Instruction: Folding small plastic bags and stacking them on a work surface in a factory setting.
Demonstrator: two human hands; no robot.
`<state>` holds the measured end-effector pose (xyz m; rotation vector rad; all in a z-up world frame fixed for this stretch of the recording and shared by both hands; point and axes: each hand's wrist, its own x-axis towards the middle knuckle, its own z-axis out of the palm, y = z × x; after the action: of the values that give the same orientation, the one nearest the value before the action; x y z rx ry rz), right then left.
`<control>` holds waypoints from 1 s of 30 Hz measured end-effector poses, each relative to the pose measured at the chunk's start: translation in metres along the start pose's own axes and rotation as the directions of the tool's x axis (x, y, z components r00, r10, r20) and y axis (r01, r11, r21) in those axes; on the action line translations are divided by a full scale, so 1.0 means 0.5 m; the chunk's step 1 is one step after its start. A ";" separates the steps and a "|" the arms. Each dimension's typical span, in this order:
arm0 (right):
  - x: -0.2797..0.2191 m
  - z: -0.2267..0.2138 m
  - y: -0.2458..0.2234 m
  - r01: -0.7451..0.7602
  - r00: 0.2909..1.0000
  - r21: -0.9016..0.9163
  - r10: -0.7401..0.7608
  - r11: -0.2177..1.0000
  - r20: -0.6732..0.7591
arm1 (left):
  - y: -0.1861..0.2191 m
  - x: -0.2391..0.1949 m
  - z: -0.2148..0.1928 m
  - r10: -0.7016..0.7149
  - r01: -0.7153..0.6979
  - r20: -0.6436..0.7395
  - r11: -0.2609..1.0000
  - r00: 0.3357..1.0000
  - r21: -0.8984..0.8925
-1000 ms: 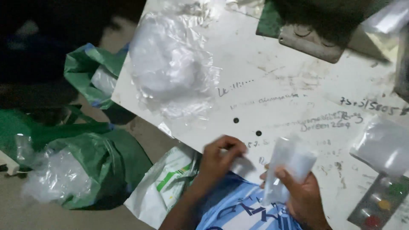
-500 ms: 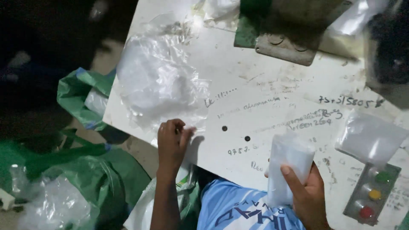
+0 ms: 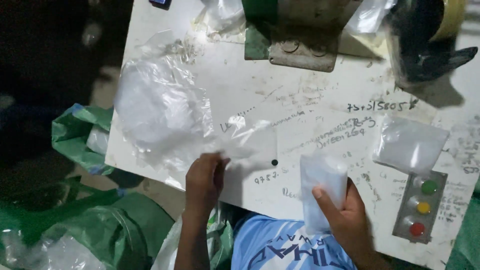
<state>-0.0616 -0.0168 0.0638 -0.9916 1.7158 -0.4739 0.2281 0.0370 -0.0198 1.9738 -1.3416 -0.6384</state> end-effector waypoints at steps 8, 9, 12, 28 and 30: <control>-0.006 0.006 -0.015 -0.115 0.958 -0.081 0.132 0.990 0.253 | 0.123 -0.010 0.053 0.038 -0.095 -0.140 0.898 0.989 -0.429; -0.002 0.011 -0.032 -0.114 0.960 -0.082 0.131 0.990 0.248 | 0.117 -0.022 0.086 0.040 -0.098 -0.140 0.896 0.989 -0.433; -0.007 0.019 -0.078 -0.090 0.920 -0.228 0.169 0.969 0.355 | 0.122 -0.044 0.153 -0.090 0.256 0.298 0.772 0.950 -0.582; 0.043 0.058 0.085 0.654 0.754 -0.593 -0.469 0.471 0.460 | 0.218 -0.047 0.193 0.305 -0.301 -0.170 0.952 0.937 0.051; 0.039 0.036 0.056 0.731 0.678 -0.509 -0.569 0.454 0.465 | 0.211 -0.046 0.189 0.446 -0.391 -0.161 0.875 0.880 0.286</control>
<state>-0.0583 -0.0136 0.0254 -2.2112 1.2102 -0.1805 0.0886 0.0079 -0.0033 1.7803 -1.6986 -0.0400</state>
